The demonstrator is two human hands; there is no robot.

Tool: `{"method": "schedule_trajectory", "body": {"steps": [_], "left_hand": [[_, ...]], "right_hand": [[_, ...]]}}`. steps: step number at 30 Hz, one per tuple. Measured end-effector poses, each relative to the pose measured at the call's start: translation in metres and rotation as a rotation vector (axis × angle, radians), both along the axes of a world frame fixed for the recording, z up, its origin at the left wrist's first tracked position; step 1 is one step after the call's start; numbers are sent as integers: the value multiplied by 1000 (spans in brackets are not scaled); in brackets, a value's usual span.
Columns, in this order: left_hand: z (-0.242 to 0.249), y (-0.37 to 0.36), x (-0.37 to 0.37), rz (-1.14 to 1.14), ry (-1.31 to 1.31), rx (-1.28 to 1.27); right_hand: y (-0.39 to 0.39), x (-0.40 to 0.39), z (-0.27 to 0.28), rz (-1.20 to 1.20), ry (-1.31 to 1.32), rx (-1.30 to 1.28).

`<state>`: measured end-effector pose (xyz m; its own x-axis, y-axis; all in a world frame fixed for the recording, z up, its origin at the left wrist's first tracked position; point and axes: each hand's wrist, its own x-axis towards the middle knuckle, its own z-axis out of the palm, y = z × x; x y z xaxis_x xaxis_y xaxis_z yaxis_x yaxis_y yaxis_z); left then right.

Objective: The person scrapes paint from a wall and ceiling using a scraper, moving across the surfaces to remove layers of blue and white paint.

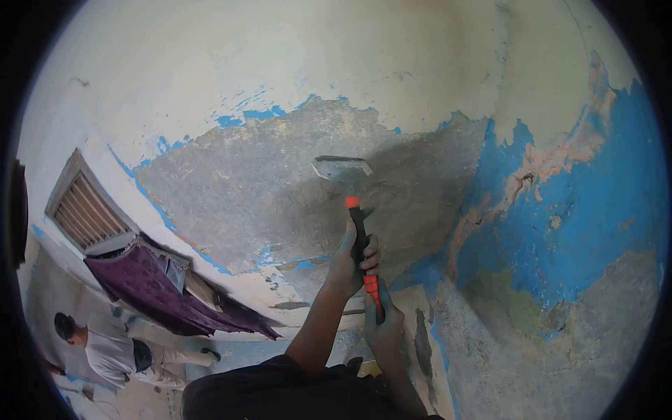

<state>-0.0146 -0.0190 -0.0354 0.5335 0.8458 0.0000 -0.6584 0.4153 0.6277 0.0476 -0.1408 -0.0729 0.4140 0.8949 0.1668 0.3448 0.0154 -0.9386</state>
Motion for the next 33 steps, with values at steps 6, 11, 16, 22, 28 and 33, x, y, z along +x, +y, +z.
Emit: {"method": "schedule_trajectory", "body": {"steps": [6, 11, 16, 22, 28, 33], "left_hand": [[24, -1, 4, 51, 88, 33], [36, 3, 4, -22, 21, -16], [57, 6, 11, -19, 45, -33], [49, 11, 12, -104, -3, -20], [51, 17, 22, -72, 84, 4], [56, 20, 18, -62, 146, 38]], "right_hand": [[-5, -1, 14, 26, -21, 65], [-3, -8, 14, 5, 31, 173], [1, 1, 35, 4, -102, 139], [2, -7, 31, -86, -72, 151], [17, -2, 6, -102, -8, 178], [24, -8, 7, -94, 41, 189]]}}
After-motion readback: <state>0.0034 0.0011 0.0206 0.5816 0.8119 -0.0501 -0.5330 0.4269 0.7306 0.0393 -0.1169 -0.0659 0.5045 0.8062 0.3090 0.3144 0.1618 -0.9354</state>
